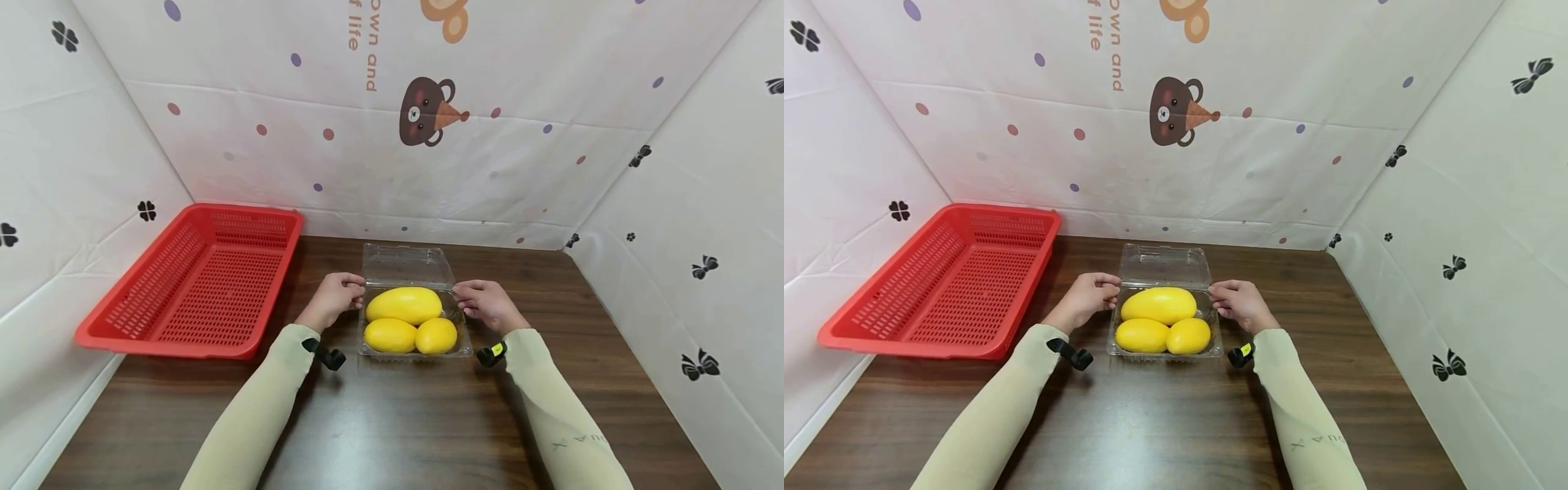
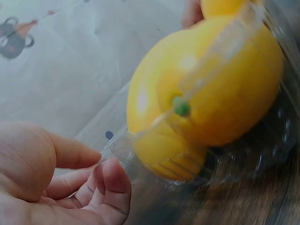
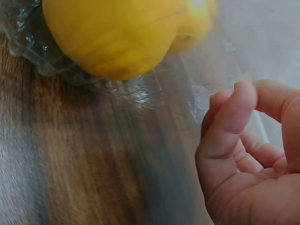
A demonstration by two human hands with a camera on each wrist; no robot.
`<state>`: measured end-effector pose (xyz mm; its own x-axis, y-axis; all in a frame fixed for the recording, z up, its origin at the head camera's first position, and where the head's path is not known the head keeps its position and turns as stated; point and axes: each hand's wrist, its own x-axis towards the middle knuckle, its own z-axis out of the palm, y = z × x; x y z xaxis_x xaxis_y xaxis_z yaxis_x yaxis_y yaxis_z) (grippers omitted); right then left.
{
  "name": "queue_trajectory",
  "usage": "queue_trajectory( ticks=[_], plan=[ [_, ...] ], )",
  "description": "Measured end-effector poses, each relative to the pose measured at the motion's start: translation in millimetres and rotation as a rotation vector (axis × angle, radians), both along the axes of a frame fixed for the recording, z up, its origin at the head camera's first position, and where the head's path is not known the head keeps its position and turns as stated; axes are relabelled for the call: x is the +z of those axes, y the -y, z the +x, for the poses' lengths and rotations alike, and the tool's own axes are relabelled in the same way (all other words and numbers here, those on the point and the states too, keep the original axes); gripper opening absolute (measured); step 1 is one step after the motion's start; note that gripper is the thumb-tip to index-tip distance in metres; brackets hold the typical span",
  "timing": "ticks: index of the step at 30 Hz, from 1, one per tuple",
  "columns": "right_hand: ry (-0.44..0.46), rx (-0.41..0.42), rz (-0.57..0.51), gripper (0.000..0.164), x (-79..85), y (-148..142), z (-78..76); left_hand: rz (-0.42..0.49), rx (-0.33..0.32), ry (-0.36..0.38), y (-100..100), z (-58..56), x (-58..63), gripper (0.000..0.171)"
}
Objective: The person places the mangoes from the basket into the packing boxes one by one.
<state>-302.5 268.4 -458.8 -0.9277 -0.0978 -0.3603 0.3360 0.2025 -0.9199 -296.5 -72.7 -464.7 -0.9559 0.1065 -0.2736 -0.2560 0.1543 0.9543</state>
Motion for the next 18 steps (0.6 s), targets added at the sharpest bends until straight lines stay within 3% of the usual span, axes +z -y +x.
queue_trajectory(
  ticks=[3, 11, 18],
  plan=[
    [0.014, -0.021, -0.021, 0.038, -1.7, 2, -0.2, 0.079, 0.012, 0.038, 1, -2.1, -1.8, 0.023],
    [0.002, -0.031, -0.083, 0.041, -4.1, 8, 1.0, 0.173, 0.013, 0.094, 4, -4.1, -0.9, 0.029],
    [-0.021, -0.021, -0.056, 0.043, -5.8, 11, 1.3, 0.209, -0.001, 0.074, 5, -5.1, -6.2, 0.034]
  ],
)
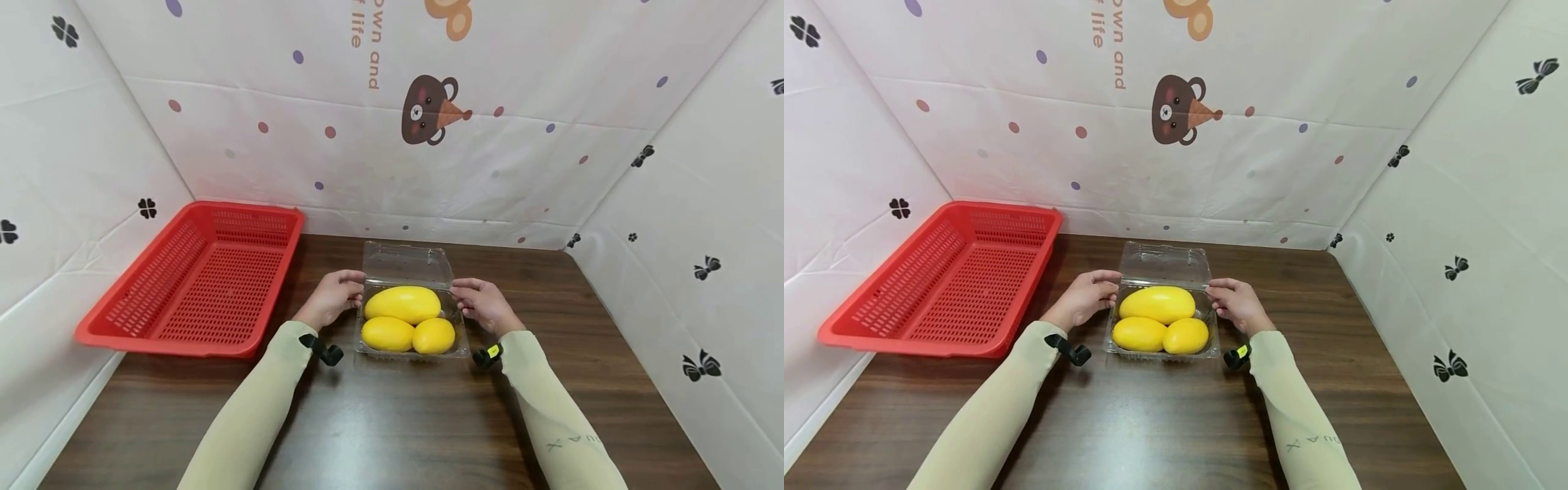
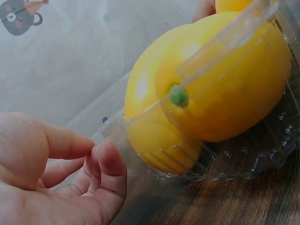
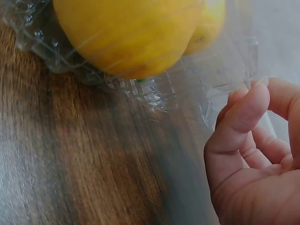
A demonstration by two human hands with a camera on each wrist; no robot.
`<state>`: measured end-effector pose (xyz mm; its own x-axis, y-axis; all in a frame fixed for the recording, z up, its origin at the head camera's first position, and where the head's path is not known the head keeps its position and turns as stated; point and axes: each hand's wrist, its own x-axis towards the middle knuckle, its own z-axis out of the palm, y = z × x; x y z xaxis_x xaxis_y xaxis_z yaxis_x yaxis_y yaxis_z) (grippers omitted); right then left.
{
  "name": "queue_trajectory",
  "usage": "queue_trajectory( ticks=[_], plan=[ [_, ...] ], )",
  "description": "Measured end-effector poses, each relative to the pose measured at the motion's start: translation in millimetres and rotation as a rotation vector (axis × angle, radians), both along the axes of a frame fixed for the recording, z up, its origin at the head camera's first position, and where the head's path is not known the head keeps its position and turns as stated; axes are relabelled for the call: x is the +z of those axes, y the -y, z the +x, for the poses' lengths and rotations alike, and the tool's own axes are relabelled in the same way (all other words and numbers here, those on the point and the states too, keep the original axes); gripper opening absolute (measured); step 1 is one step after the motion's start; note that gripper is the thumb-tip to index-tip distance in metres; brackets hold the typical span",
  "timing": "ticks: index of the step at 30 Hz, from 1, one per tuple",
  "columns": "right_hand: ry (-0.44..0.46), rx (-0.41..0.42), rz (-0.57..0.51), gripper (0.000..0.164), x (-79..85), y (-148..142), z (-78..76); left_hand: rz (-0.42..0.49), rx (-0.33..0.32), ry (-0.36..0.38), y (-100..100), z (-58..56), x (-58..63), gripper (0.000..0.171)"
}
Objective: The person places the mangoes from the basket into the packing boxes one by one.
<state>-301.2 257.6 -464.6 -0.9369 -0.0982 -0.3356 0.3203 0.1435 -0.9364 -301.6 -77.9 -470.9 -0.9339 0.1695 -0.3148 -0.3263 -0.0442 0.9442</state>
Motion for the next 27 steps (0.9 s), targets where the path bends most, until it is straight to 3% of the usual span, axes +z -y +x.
queue_trajectory(
  ticks=[16, 27],
  plan=[
    [-0.065, -0.066, -0.171, 0.03, -6.7, 5.2, 0.2, 0.098, -0.005, -0.019, 1.5, 1.6, -3.6, 0.028],
    [-0.063, -0.032, -0.254, 0.023, -8.5, 2.7, 0.7, 0.15, 0.004, -0.014, 1.2, 0.7, -6.9, 0.025]
  ],
)
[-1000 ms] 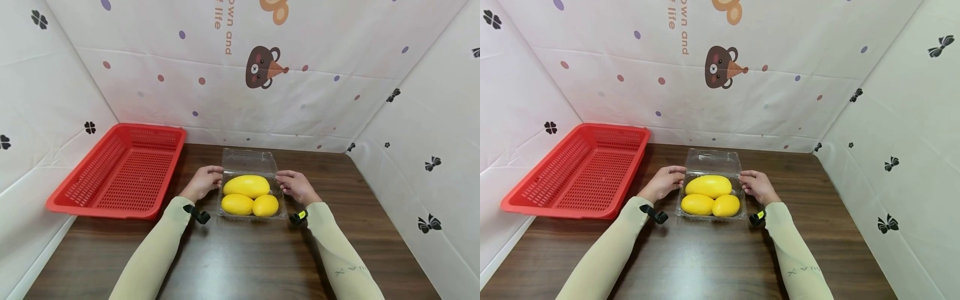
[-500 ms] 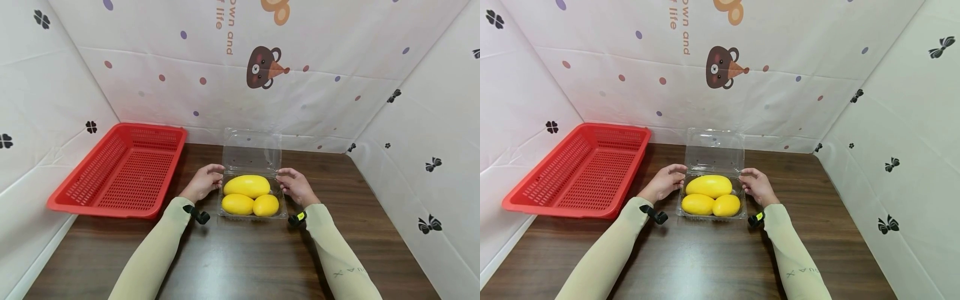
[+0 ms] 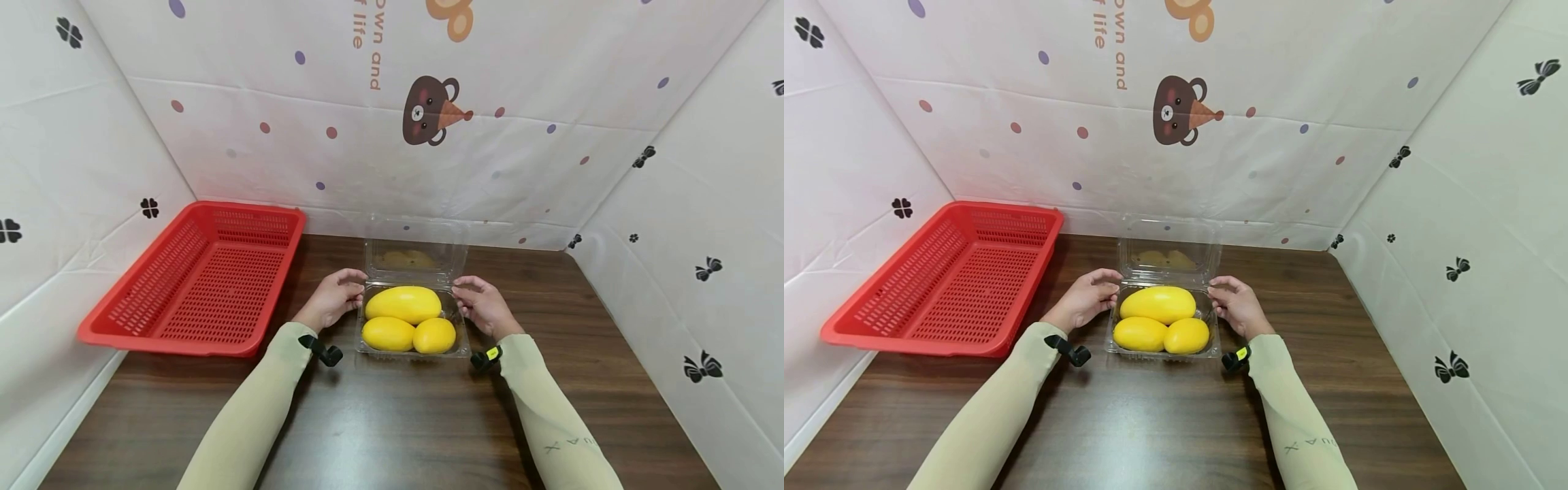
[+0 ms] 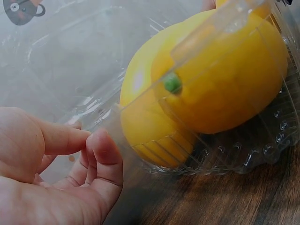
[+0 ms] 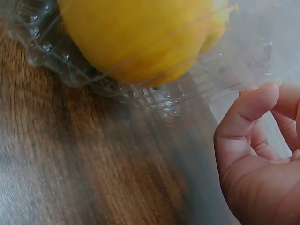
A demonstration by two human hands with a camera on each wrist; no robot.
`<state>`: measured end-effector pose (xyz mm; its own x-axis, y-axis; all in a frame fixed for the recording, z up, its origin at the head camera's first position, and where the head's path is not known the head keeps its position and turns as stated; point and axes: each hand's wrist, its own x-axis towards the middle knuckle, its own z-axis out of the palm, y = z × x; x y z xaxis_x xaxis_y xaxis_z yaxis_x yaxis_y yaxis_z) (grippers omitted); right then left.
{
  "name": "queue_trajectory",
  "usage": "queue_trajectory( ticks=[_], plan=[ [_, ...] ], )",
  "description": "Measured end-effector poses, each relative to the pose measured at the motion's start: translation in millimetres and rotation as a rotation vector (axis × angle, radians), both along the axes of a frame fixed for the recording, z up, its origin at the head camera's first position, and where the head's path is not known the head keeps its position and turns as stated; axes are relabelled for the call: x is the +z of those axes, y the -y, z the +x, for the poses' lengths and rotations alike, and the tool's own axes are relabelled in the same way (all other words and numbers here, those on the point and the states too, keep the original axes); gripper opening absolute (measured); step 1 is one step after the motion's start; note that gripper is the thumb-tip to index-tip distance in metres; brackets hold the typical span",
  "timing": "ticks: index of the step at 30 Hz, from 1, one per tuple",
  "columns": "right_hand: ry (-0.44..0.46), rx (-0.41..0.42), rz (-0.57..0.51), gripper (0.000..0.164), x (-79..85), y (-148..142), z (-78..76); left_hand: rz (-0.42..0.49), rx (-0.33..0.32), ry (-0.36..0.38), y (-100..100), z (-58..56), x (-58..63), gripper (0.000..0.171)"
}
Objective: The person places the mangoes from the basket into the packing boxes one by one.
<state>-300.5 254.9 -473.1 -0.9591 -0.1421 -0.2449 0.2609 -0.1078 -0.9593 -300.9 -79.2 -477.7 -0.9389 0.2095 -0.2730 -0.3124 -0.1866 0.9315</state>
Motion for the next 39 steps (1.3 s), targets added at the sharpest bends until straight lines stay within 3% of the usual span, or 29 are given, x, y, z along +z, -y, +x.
queue_trajectory(
  ticks=[11, 17, 26, 39],
  plan=[
    [-0.015, 0.02, -0.068, 0.017, -5.7, -1, -0.6, 0.014, 0.012, -0.001, 0, 0.1, -0.5, 0.025],
    [0.025, 0.029, -0.119, 0.011, -5.4, -3, 0.2, -0.003, 0.01, -0.004, 0, 0.4, 0.1, 0.024],
    [0.067, 0.042, -0.133, 0.005, 2.5, -5, 3.8, -0.025, 0.068, -0.02, -4, 0.9, -1.1, 0.013],
    [0.077, 0.014, -0.118, 0.021, -2.6, -9, 5.1, -0.051, 0.116, -0.019, -7, 5.9, 3.1, 0.014]
  ],
)
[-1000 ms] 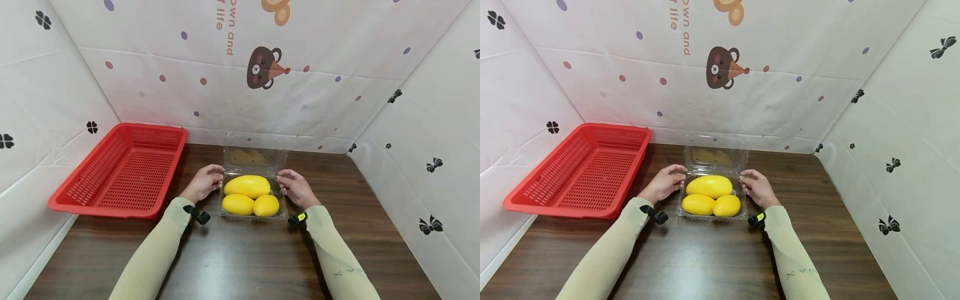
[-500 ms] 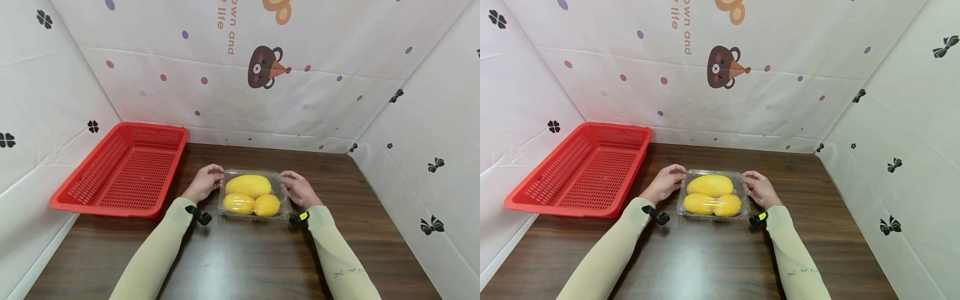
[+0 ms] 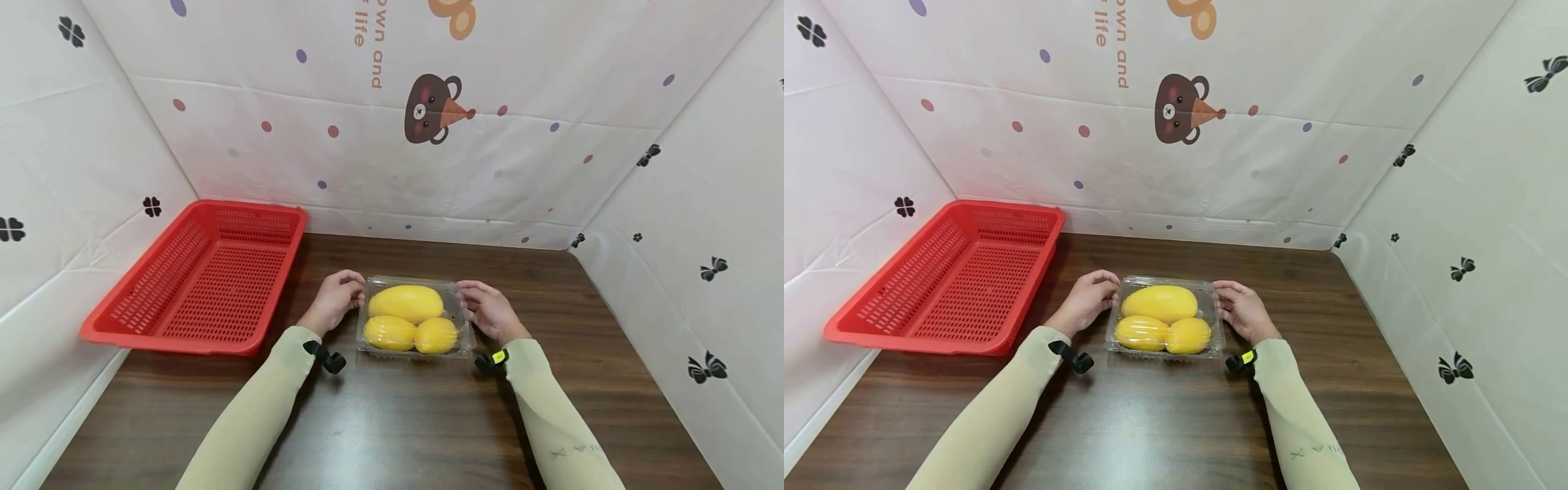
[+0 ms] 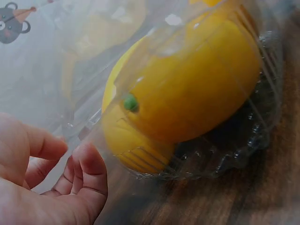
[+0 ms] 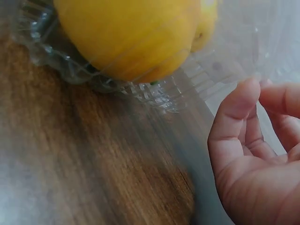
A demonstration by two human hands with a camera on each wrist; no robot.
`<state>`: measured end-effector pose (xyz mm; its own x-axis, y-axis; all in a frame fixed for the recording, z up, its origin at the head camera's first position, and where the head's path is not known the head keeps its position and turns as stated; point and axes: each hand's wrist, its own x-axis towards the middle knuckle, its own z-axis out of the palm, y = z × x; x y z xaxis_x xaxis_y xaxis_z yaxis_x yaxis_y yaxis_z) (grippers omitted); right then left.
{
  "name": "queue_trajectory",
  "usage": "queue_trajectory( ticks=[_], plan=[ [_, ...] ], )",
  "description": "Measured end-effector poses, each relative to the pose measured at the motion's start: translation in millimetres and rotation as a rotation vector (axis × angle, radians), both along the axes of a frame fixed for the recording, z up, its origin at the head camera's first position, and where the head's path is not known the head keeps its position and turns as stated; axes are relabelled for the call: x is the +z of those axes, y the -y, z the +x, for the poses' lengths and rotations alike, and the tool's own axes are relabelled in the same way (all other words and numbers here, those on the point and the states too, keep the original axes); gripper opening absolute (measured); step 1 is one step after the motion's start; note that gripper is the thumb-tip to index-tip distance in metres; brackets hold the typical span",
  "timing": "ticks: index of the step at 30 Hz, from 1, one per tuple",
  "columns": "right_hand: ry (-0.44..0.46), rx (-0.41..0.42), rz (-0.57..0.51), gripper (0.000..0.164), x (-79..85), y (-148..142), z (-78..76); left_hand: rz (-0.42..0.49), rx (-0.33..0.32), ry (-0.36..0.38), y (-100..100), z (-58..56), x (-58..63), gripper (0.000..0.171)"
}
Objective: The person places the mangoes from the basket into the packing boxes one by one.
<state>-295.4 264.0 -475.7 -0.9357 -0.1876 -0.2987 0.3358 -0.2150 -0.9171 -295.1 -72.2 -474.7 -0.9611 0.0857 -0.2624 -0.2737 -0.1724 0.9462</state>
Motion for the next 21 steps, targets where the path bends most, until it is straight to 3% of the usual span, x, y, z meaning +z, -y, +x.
queue_trajectory(
  ticks=[6, 15, 21],
  plan=[
    [-0.023, -0.006, 0.132, 0.033, 8.4, -2, 10.9, -0.04, -0.024, 0.021, 2, 8.4, 4.5, 0.022],
    [-0.032, 0.005, 0.298, 0.041, 16.5, -2, 34.5, -0.106, -0.125, 0.044, 8, 29.9, 6.4, 0.033],
    [-0.035, 0.067, 0.383, 0.045, 23.1, -1, 54.3, -0.134, -0.198, 0.034, 13, 47.1, 9.9, 0.034]
  ],
)
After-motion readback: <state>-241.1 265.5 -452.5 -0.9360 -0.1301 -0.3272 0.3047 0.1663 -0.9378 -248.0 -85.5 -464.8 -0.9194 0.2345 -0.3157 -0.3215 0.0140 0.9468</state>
